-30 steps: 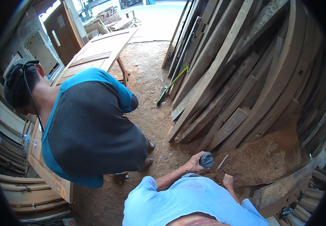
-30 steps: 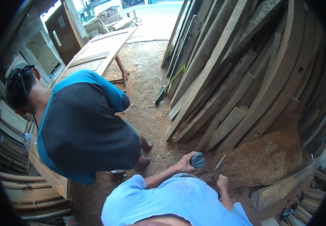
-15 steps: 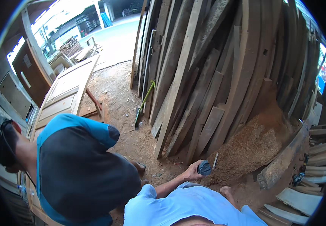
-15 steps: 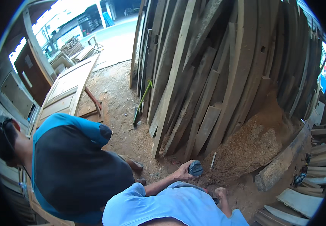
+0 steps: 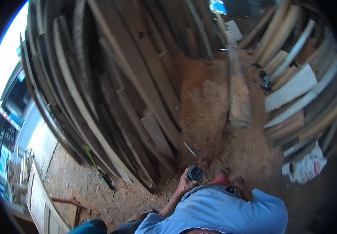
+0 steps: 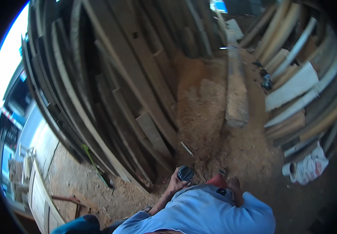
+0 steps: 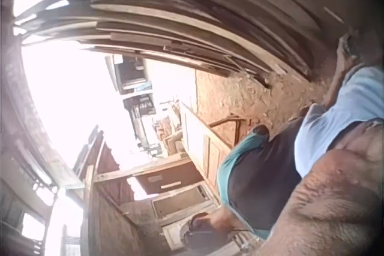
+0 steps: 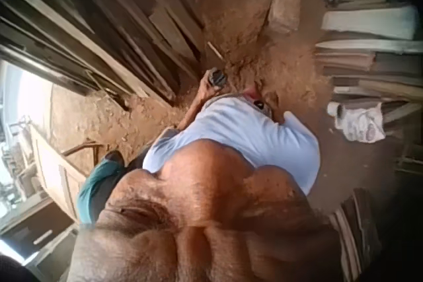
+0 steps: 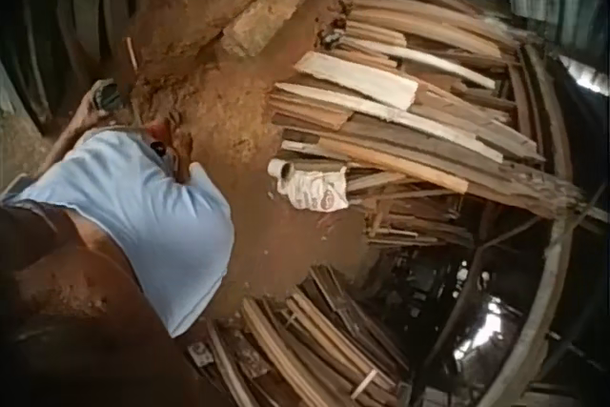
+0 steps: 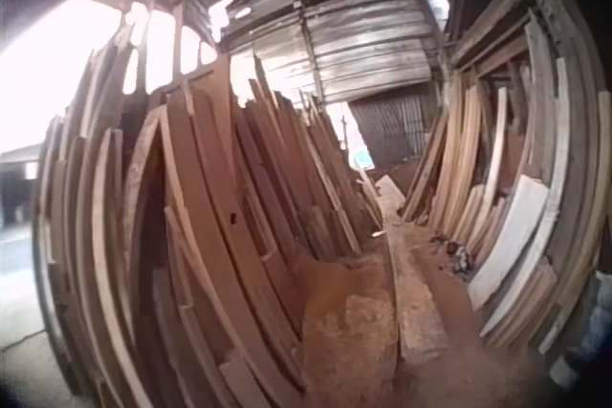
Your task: The person holds a small black bag while standing in a woodworking shop and watching another person apply wood filler to a wooden door. The person then walks across the workshop area and reaches into a large pile of sawdust before returning to the workstation.
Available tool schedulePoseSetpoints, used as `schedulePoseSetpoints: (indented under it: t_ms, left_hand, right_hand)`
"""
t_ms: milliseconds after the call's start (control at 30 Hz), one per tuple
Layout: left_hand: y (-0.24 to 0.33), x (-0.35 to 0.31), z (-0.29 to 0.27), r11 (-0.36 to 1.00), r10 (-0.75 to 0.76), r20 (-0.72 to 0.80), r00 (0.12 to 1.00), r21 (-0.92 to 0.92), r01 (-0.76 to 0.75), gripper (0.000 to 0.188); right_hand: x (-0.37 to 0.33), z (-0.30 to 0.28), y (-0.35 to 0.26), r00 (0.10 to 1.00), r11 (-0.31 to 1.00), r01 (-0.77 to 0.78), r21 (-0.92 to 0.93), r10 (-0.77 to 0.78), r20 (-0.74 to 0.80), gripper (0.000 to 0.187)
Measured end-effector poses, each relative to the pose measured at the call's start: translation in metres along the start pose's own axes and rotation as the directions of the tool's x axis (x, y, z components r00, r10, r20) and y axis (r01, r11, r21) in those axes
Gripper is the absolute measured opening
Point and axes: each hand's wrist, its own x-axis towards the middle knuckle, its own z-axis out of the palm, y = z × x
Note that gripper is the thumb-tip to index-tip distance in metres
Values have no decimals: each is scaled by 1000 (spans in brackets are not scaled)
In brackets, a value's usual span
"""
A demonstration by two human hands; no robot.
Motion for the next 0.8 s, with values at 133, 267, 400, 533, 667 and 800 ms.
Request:
schedulePoseSetpoints:
  t_ms: [133,267,400,533,667,800]
  left_hand:
    - [-8,12,19,997,-23,194,981,-74,38,63]
    - [-10,31,30,999,17,309,951,42,-31,69]
    - [-6,56,47,997,-47,409,912,81,15,73]
    - [-9,81,76,988,-54,510,859,-96,119,74]
    - [5,105,133,1000,-24,575,818,9,23,69]
    - [-2,119,196,993,-101,615,782,19,114,68]
  right_hand:
    - [-31,34,12,963,952,-230,204,253,-90,35]
    - [-58,46,12,908,825,-383,416,419,4,43]
    - [-75,93,34,863,605,-452,655,481,151,44]
    - [-98,123,49,916,565,-401,721,253,312,50]
    - [-107,84,75,822,40,-562,826,135,553,43]
    - [-89,59,116,835,-408,-214,888,395,383,31]
